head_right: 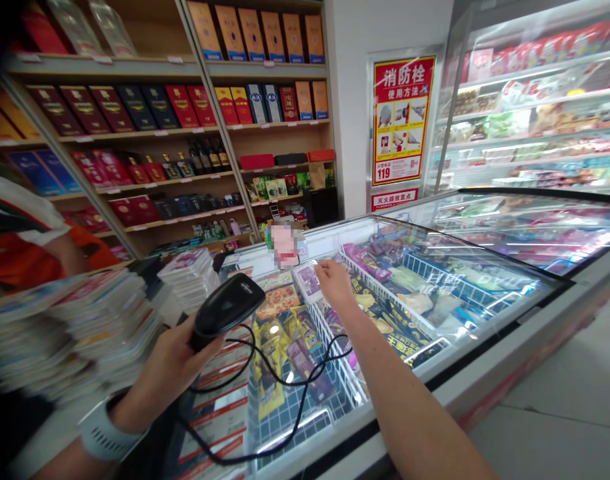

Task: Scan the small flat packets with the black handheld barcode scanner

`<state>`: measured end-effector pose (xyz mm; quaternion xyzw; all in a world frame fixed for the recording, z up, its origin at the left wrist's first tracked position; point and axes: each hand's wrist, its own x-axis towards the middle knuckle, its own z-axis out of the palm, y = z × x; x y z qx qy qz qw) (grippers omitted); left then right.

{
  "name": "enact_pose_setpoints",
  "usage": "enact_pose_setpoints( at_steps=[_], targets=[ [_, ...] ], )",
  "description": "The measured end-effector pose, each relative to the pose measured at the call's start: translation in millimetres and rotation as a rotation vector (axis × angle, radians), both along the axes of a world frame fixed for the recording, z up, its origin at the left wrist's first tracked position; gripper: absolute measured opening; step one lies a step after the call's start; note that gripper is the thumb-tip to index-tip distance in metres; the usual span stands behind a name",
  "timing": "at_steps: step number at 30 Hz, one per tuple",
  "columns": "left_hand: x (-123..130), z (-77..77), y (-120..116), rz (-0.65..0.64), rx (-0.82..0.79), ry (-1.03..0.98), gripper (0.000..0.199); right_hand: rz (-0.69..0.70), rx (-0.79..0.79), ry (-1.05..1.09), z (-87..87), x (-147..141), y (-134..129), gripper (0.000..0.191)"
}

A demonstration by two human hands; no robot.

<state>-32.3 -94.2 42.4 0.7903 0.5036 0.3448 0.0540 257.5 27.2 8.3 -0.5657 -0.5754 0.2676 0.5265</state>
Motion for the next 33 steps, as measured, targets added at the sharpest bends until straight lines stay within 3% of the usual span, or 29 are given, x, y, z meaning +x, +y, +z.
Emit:
enact_pose_setpoints(
  at_steps=[3, 7, 12, 18, 26, 33],
  targets=[
    [1.0, 0.5, -0.9, 0.000, -0.002, 0.007, 0.034, 0.118, -0.099, 0.159, -1.2, -2.5, 0.3, 0.033],
    [1.4, 0.5, -0.3, 0.014, -0.006, 0.017, 0.036, 0.158, -0.016, 0.300, -3.0, -5.9, 3.3, 0.050],
    [0.8, 1.3, 0.5, 0.035, -0.008, 0.004, 0.032, 0.164, 0.063, 0.354, 1.4, -6.9, 3.3, 0.022],
    [0.6, 0.0, 0.2, 0.028, -0.021, -0.011, 0.030, 0.115, 0.141, 0.324, 6.2, -9.4, -3.8, 0.031],
    [3.1, 0.5, -0.5, 0.029, -0.037, 0.016, 0.025, 0.168, 0.166, 0.326, 6.4, -14.1, -5.1, 0.031],
    [1.4, -1.6, 0.3, 0.019, -0.047, 0.014, 0.031, 0.066, 0.164, 0.222, 2.1, -8.5, -1.6, 0.032]
  ],
)
